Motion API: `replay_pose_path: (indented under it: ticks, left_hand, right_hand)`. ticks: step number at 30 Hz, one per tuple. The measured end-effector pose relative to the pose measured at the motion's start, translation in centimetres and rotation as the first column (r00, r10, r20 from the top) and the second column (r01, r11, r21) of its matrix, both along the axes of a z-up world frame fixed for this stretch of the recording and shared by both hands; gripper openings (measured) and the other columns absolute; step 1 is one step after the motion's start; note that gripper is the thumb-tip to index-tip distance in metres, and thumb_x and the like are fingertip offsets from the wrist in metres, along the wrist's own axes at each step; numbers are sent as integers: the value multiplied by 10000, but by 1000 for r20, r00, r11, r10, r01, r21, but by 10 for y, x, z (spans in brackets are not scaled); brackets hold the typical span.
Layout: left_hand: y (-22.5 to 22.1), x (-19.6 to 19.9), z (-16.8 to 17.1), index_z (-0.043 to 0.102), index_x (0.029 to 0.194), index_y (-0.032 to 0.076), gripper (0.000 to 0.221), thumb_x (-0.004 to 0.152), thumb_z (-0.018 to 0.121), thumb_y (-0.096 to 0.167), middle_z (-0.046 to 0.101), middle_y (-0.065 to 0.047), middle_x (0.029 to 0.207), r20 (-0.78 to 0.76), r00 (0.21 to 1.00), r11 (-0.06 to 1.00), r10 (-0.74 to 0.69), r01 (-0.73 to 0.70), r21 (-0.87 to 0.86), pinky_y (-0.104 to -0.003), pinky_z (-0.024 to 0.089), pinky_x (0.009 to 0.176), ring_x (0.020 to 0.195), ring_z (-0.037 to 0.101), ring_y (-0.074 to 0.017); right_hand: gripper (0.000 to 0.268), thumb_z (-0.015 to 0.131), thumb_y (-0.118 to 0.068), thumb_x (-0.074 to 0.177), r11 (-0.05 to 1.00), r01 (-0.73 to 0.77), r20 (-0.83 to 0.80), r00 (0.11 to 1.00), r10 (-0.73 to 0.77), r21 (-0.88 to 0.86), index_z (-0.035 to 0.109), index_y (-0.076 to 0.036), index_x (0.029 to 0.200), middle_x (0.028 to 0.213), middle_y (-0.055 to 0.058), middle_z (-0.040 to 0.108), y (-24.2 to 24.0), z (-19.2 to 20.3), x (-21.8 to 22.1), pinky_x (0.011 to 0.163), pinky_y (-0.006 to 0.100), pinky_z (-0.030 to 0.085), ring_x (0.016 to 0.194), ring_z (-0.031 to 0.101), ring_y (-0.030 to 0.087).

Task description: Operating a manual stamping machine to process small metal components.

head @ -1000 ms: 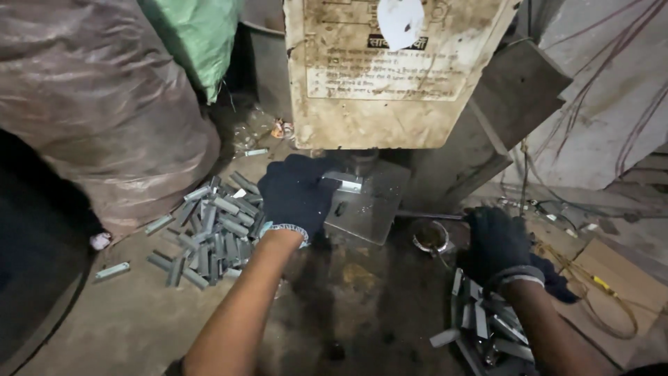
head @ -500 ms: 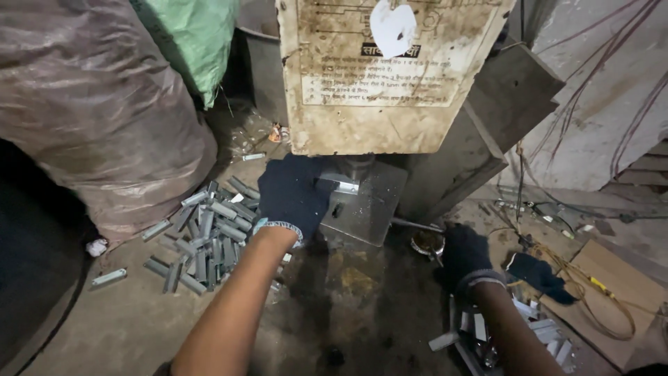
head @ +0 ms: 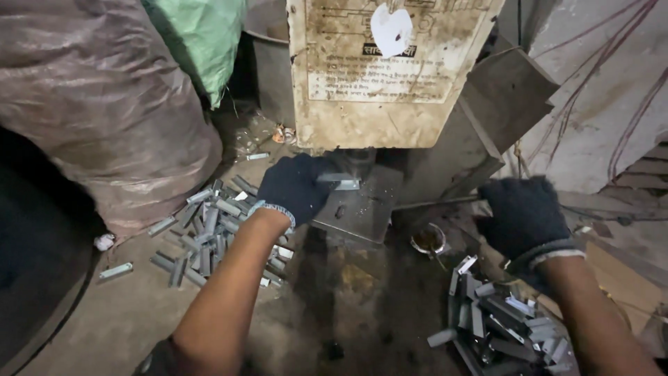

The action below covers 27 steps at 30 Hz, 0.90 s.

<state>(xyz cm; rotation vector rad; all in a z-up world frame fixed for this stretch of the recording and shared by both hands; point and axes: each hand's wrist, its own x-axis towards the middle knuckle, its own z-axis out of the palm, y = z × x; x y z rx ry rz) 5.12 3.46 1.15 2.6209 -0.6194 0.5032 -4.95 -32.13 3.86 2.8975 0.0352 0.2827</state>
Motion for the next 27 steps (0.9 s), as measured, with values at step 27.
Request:
replay_pose_path:
  ticks: [27]
  left_hand:
    - [-46, -79, 42, 737, 1112, 137, 300, 858, 691, 291, 703, -236, 1129, -381, 903, 954, 197, -267, -138, -472, 533, 979, 1110, 656, -411]
  right_hand:
    - [423, 799, -381, 723, 995, -75, 61, 996, 72, 58, 680, -185, 1079, 973, 133, 694, 5, 12, -13, 902, 486, 436, 977, 628, 368]
